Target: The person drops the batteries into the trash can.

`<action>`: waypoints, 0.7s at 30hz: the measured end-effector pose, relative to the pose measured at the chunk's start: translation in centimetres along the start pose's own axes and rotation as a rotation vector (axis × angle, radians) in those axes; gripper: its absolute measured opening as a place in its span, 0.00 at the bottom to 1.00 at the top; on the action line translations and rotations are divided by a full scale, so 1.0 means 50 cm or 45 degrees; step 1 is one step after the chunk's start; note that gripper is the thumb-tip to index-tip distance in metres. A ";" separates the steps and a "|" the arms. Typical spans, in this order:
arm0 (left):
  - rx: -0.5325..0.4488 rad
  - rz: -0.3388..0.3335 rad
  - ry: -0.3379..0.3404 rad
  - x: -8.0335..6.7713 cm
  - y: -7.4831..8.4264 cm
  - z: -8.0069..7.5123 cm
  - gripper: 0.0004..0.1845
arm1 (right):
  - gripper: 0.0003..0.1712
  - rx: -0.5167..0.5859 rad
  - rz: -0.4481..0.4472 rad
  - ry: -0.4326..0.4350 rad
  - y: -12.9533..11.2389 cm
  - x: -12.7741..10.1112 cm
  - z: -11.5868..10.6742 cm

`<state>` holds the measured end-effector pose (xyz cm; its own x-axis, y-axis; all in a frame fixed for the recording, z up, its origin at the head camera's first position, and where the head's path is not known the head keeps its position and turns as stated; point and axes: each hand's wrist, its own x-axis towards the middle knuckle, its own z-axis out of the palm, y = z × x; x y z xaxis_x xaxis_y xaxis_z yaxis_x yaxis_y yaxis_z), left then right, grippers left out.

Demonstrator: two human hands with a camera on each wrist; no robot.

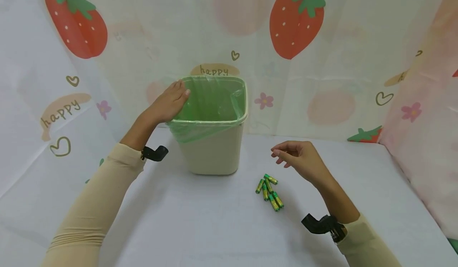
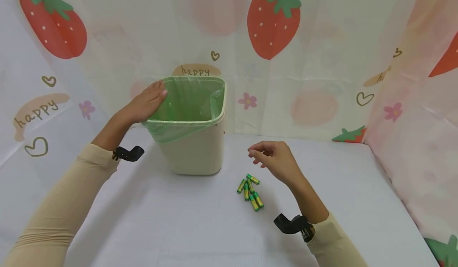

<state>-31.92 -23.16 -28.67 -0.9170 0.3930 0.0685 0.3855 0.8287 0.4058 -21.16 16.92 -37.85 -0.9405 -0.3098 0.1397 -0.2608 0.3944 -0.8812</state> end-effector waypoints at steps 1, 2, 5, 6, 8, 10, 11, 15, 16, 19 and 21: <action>0.000 0.000 0.001 0.000 -0.001 0.000 0.37 | 0.12 0.001 0.003 0.001 0.005 -0.003 0.001; -0.004 0.001 0.000 0.000 -0.001 -0.001 0.37 | 0.13 0.001 0.008 0.001 0.009 -0.006 0.002; -0.006 0.000 -0.001 0.001 -0.004 -0.001 0.37 | 0.13 0.008 0.029 0.007 0.025 -0.014 0.007; -0.007 0.000 -0.002 0.001 -0.004 0.000 0.37 | 0.12 0.012 0.038 0.009 0.030 -0.017 0.008; -0.003 0.000 -0.004 0.002 -0.006 0.000 0.37 | 0.12 0.020 0.055 0.010 0.042 -0.023 0.011; 0.000 0.001 -0.004 0.002 -0.005 0.000 0.36 | 0.12 0.028 0.073 0.011 0.054 -0.029 0.015; -0.003 0.001 -0.006 0.002 -0.004 0.000 0.36 | 0.12 0.030 0.083 0.012 0.059 -0.032 0.017; -0.010 0.000 -0.009 0.002 -0.001 -0.002 0.37 | 0.12 0.040 0.116 0.008 0.080 -0.041 0.024; -0.013 0.000 -0.009 0.001 0.000 -0.003 0.37 | 0.12 0.041 0.122 0.007 0.084 -0.042 0.025; -0.016 -0.003 -0.006 0.000 0.001 -0.003 0.36 | 0.12 0.044 0.136 0.003 0.095 -0.044 0.029; -0.019 -0.002 -0.005 0.000 0.003 -0.003 0.36 | 0.12 0.044 0.148 0.000 0.101 -0.046 0.031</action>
<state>-31.89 -23.11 -28.48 -0.9171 0.3936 0.0641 0.3826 0.8232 0.4196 -19.99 18.26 -43.32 -0.9639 -0.2638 0.0359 -0.1426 0.3975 -0.9064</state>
